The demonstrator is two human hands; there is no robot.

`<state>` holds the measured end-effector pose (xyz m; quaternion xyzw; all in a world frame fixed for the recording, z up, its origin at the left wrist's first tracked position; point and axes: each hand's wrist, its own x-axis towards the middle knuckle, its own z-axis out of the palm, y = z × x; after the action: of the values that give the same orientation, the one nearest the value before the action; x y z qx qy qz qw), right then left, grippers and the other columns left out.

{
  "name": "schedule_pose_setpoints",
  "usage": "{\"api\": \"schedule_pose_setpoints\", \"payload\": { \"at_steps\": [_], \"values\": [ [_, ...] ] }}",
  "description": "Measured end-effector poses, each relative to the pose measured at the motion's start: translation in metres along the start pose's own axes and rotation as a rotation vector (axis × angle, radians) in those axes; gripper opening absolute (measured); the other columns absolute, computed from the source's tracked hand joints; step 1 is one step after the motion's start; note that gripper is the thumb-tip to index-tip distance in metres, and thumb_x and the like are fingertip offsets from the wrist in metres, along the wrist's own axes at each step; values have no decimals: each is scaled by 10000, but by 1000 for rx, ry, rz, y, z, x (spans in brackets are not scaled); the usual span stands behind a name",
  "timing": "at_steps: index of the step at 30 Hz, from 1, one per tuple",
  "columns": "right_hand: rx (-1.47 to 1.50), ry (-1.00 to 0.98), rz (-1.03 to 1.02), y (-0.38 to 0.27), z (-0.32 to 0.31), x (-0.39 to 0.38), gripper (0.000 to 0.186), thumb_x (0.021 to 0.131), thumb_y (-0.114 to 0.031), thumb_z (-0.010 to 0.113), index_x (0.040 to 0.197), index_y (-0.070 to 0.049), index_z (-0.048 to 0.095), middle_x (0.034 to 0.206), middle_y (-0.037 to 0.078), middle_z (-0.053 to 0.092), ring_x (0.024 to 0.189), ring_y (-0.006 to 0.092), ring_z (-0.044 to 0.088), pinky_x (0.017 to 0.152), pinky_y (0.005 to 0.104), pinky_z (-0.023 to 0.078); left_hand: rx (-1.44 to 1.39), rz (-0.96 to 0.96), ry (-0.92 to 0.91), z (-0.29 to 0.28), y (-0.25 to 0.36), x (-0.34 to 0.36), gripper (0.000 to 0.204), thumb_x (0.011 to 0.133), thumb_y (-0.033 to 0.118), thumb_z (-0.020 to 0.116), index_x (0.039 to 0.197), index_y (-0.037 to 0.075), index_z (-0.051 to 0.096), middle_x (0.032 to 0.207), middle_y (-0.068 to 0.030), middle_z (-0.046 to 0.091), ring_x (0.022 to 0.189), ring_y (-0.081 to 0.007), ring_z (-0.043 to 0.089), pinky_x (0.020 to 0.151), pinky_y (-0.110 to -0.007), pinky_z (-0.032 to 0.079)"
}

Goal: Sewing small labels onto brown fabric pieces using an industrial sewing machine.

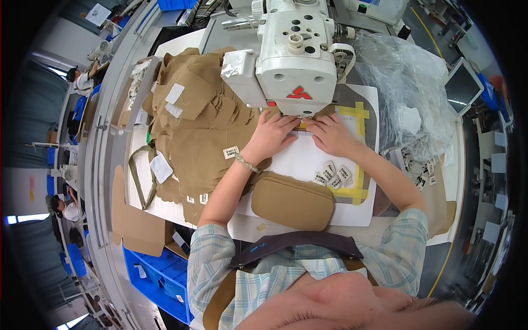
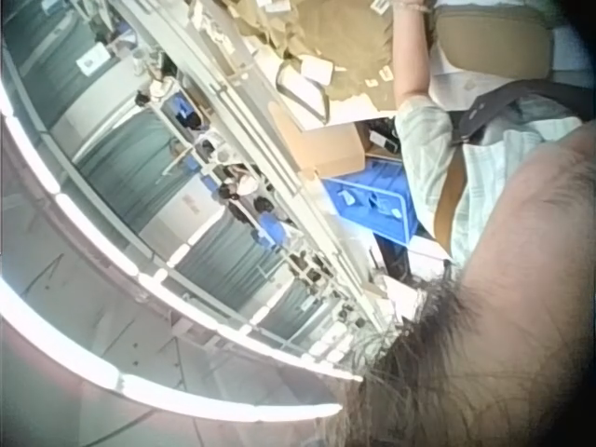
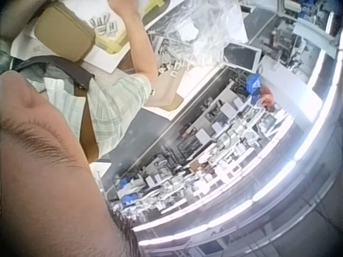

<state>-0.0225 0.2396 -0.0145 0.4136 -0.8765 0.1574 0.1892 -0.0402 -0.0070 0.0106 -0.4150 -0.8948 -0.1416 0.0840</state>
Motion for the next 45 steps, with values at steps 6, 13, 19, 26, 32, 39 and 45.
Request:
{"api": "schedule_pose_setpoints", "payload": {
  "at_steps": [6,13,19,26,32,39,45],
  "values": [
    [12,-9,4,-1,-3,4,198,824,-120,637,1009,-69,593,1231,72,642,986,232,571,866,381,410,8,-9,-22,0,1,3,436,871,293,662,1277,147,601,1248,-4,621,1171,-176,536,1095,-479,256],
    [4,-18,7,-3,-2,5,164,813,-116,633,962,-70,585,1205,76,648,974,226,572,852,372,419,68,-38,-24,2,8,6,424,854,268,671,1253,135,613,1206,-2,643,1184,-151,543,1116,-498,233],
    [28,-30,24,-10,-5,6,162,811,-111,632,959,-70,582,1207,74,645,967,224,569,852,369,420,103,-42,-50,0,10,5,413,849,264,674,1236,128,622,1212,-9,648,1182,-162,548,1111,-514,242],
    [19,-13,-19,-9,-5,3,189,770,-98,656,952,-68,612,1189,52,654,971,205,572,848,356,438,89,-55,-69,-1,9,5,421,849,274,677,1244,139,625,1219,-5,646,1186,-173,542,1103,-516,257],
    [-5,53,-34,1,-2,1,209,743,-80,664,949,-70,630,1132,32,672,935,198,586,830,353,452,26,-54,-11,4,-3,6,385,877,296,656,1238,165,642,1193,5,658,1152,-202,533,1070,-512,279],
    [65,166,-38,10,-3,7,172,739,-83,664,907,-74,626,950,22,647,883,206,576,802,351,455,44,-122,-124,4,-10,11,369,897,312,635,1234,163,646,1104,3,683,1148,-225,524,1043,-511,299],
    [70,112,-78,6,-7,7,161,736,-94,664,891,-78,621,874,18,600,855,210,565,777,356,449,57,-57,-40,4,-8,8,387,905,318,619,1260,165,632,1175,13,667,1177,-223,508,1056,-514,286]
  ]
}}
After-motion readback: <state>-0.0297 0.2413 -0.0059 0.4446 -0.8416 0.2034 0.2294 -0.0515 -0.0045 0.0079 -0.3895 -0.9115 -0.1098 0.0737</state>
